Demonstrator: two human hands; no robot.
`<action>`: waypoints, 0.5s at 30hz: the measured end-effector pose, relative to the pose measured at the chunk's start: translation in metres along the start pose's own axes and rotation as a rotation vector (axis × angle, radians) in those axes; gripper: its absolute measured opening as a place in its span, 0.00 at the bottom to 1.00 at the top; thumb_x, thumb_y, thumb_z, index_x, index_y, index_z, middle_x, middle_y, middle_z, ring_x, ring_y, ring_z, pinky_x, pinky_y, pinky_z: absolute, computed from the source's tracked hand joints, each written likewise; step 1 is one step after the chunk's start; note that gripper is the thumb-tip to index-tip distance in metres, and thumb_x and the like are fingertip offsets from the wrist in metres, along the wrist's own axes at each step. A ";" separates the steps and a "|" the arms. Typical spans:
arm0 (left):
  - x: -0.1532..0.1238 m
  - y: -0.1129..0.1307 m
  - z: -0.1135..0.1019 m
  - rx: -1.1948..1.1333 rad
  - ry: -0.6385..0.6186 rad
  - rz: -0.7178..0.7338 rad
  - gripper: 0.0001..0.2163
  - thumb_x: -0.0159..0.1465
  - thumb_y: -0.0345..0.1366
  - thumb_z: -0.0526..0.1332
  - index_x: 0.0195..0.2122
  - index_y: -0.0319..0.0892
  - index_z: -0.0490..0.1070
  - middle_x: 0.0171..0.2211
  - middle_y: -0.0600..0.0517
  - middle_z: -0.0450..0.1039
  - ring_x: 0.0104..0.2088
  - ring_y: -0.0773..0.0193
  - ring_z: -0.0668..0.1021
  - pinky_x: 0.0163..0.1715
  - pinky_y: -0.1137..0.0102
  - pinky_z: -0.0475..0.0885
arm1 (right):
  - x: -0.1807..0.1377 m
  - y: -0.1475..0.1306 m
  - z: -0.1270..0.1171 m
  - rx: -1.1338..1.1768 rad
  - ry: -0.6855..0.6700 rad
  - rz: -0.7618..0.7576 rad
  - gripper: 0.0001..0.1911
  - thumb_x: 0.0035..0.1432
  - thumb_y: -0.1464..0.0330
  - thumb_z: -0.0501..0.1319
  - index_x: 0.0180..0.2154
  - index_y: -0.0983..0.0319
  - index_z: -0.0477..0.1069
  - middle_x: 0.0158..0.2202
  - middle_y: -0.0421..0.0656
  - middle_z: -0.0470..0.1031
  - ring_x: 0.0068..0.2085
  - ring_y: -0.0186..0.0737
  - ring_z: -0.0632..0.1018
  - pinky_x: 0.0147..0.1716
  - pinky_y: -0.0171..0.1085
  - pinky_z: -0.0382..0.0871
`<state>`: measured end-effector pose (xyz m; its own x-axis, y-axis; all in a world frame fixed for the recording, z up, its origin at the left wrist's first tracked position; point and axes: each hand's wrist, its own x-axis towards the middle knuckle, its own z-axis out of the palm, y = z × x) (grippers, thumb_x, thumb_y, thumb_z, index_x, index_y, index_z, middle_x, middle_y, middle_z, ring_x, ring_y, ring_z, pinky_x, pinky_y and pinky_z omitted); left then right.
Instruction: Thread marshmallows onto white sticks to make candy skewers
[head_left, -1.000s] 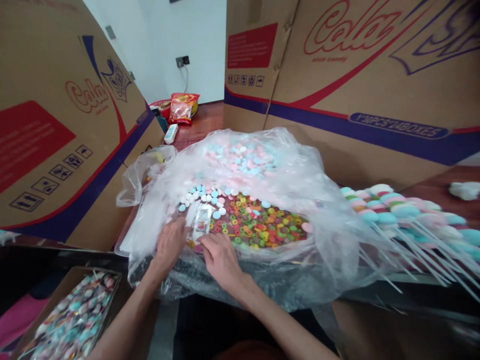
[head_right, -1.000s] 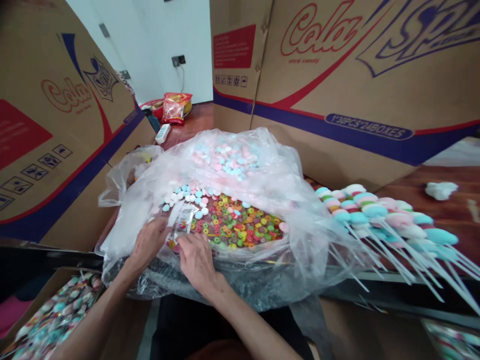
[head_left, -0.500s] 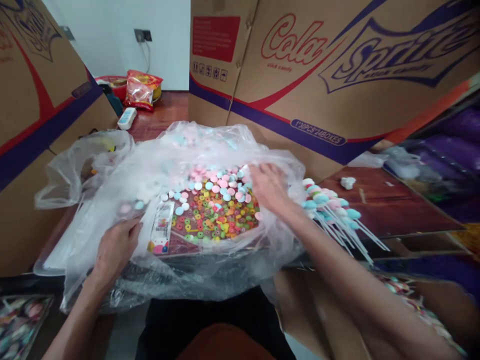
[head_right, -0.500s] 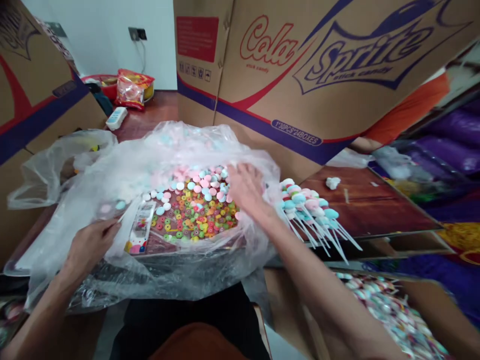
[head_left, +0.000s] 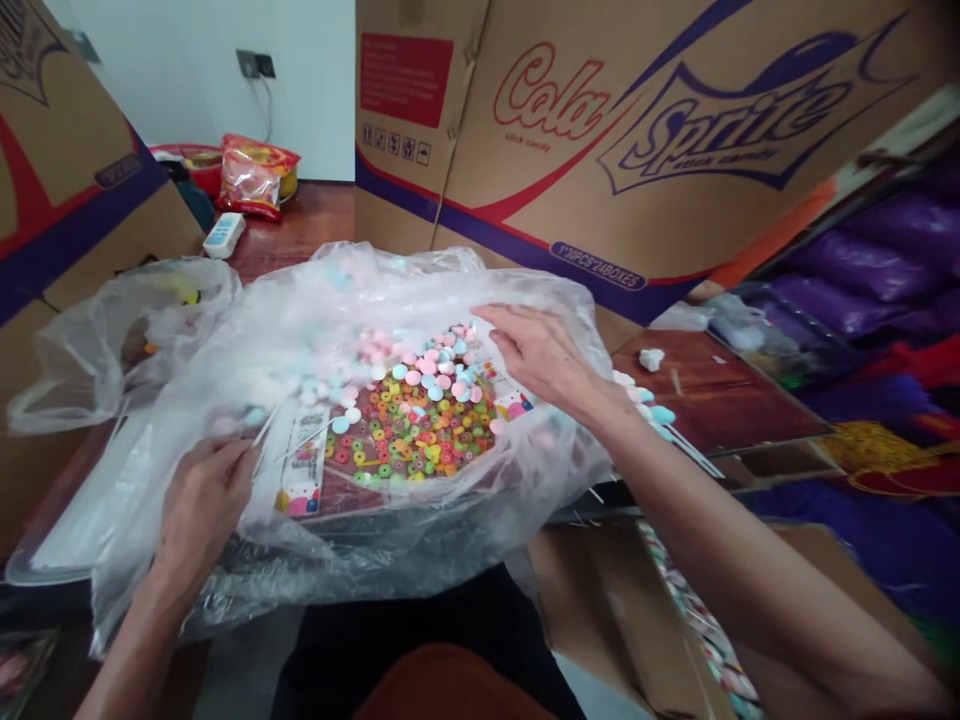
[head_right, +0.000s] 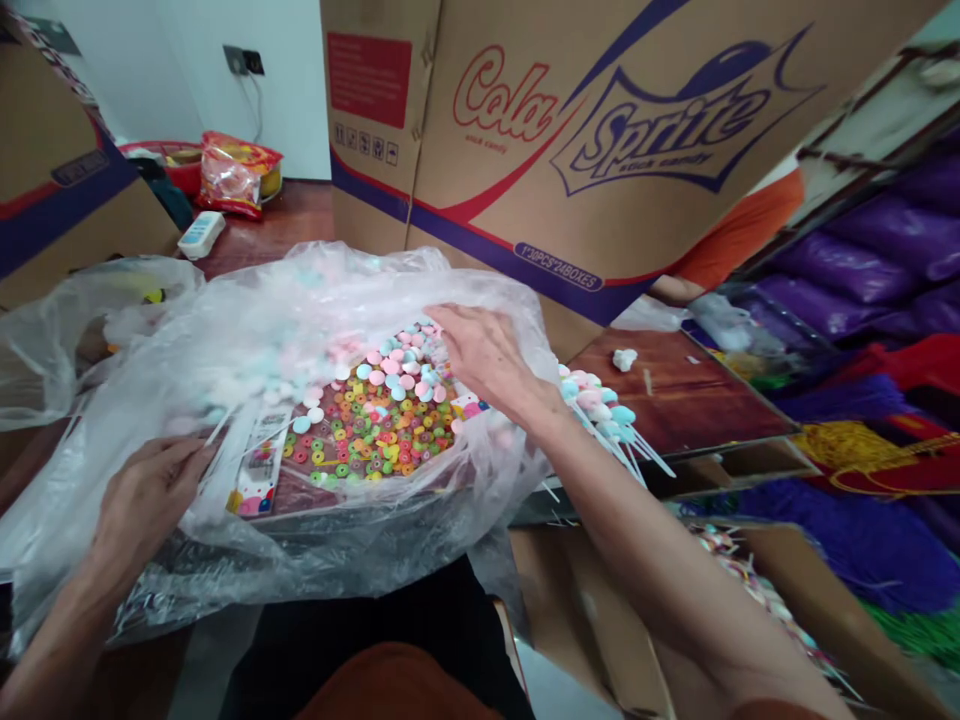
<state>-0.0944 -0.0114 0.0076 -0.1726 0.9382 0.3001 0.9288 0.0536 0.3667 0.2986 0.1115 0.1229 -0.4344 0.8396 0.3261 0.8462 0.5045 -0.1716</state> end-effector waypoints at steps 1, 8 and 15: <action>0.001 -0.001 0.001 -0.024 0.020 0.011 0.14 0.64 0.43 0.55 0.36 0.45 0.79 0.39 0.46 0.79 0.39 0.53 0.79 0.39 0.64 0.72 | 0.001 -0.002 -0.001 0.010 -0.028 -0.002 0.22 0.66 0.74 0.49 0.57 0.62 0.72 0.56 0.47 0.76 0.57 0.47 0.75 0.57 0.47 0.66; -0.001 0.001 0.015 -0.143 0.066 0.100 0.13 0.64 0.43 0.55 0.33 0.44 0.77 0.38 0.46 0.80 0.41 0.53 0.80 0.46 0.62 0.74 | -0.032 -0.026 0.026 -0.153 -0.384 0.152 0.24 0.66 0.61 0.59 0.59 0.65 0.68 0.50 0.55 0.78 0.50 0.54 0.77 0.49 0.45 0.68; -0.003 0.006 0.015 -0.147 -0.028 0.091 0.13 0.64 0.41 0.53 0.31 0.43 0.75 0.38 0.44 0.80 0.43 0.53 0.79 0.51 0.61 0.71 | -0.078 -0.062 0.080 -0.137 -0.158 0.211 0.20 0.63 0.62 0.62 0.55 0.61 0.71 0.60 0.56 0.66 0.57 0.54 0.70 0.54 0.48 0.63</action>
<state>-0.0840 -0.0084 -0.0042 -0.0794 0.9461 0.3141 0.8819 -0.0803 0.4646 0.2556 0.0312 0.0335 -0.2779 0.9495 0.1457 0.9521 0.2923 -0.0892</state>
